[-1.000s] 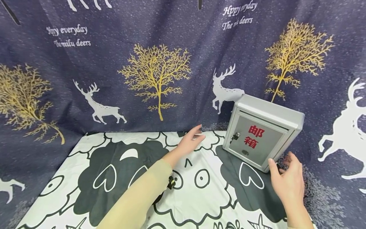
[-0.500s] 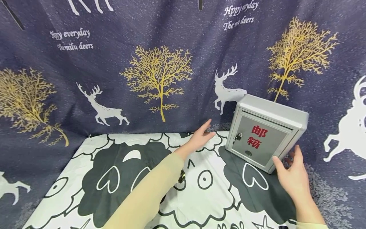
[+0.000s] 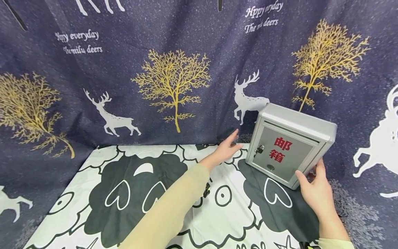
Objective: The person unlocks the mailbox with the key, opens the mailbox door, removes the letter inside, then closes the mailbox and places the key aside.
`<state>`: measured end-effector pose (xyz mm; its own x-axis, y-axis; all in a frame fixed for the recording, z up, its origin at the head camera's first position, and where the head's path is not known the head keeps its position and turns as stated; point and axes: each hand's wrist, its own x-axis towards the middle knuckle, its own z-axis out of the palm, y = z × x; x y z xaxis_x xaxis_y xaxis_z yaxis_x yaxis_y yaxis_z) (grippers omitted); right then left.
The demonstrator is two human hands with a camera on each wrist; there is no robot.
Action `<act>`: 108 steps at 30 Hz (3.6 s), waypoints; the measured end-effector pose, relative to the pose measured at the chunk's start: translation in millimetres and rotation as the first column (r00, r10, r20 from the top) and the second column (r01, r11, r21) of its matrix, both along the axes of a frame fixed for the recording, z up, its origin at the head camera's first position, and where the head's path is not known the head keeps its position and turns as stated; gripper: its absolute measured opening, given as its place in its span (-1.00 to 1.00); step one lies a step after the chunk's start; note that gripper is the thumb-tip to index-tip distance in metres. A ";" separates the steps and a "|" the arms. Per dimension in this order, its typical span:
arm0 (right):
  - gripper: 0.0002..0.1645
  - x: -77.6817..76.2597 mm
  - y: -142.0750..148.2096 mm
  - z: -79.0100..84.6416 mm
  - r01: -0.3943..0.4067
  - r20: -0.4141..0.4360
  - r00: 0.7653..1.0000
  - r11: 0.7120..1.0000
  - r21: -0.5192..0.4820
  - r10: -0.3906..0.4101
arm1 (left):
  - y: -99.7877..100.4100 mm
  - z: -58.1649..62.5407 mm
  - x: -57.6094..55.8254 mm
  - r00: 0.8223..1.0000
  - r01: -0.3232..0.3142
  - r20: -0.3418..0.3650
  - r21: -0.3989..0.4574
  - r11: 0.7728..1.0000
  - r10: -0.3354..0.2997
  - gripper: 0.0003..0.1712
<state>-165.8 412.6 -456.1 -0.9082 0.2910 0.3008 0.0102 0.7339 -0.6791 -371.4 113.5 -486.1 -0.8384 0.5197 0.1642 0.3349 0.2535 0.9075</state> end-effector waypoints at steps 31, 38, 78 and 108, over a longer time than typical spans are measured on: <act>-0.18 -2.8 7.4 -12.2 -0.018 -0.045 0.999 1.000 0.003 0.018 | 36.1 22.6 33.4 0.997 0.053 -0.058 -0.034 0.998 -0.055 -0.22; -0.32 -1.9 6.7 -14.6 0.000 -0.059 0.998 1.000 -0.005 -0.001 | 39.0 17.3 32.7 0.982 -0.082 -0.180 -0.149 0.985 0.055 -0.30; -0.10 -33.7 -85.2 -13.7 -0.311 -0.216 0.941 0.917 -0.250 0.260 | -87.3 10.4 81.6 0.913 -0.364 -0.225 -0.067 0.929 0.342 -0.33; -0.07 -74.8 -179.8 -7.6 -0.416 -0.068 0.909 0.882 -0.220 0.411 | -198.7 4.9 111.1 0.806 -0.574 -0.186 -0.018 0.819 0.561 -0.33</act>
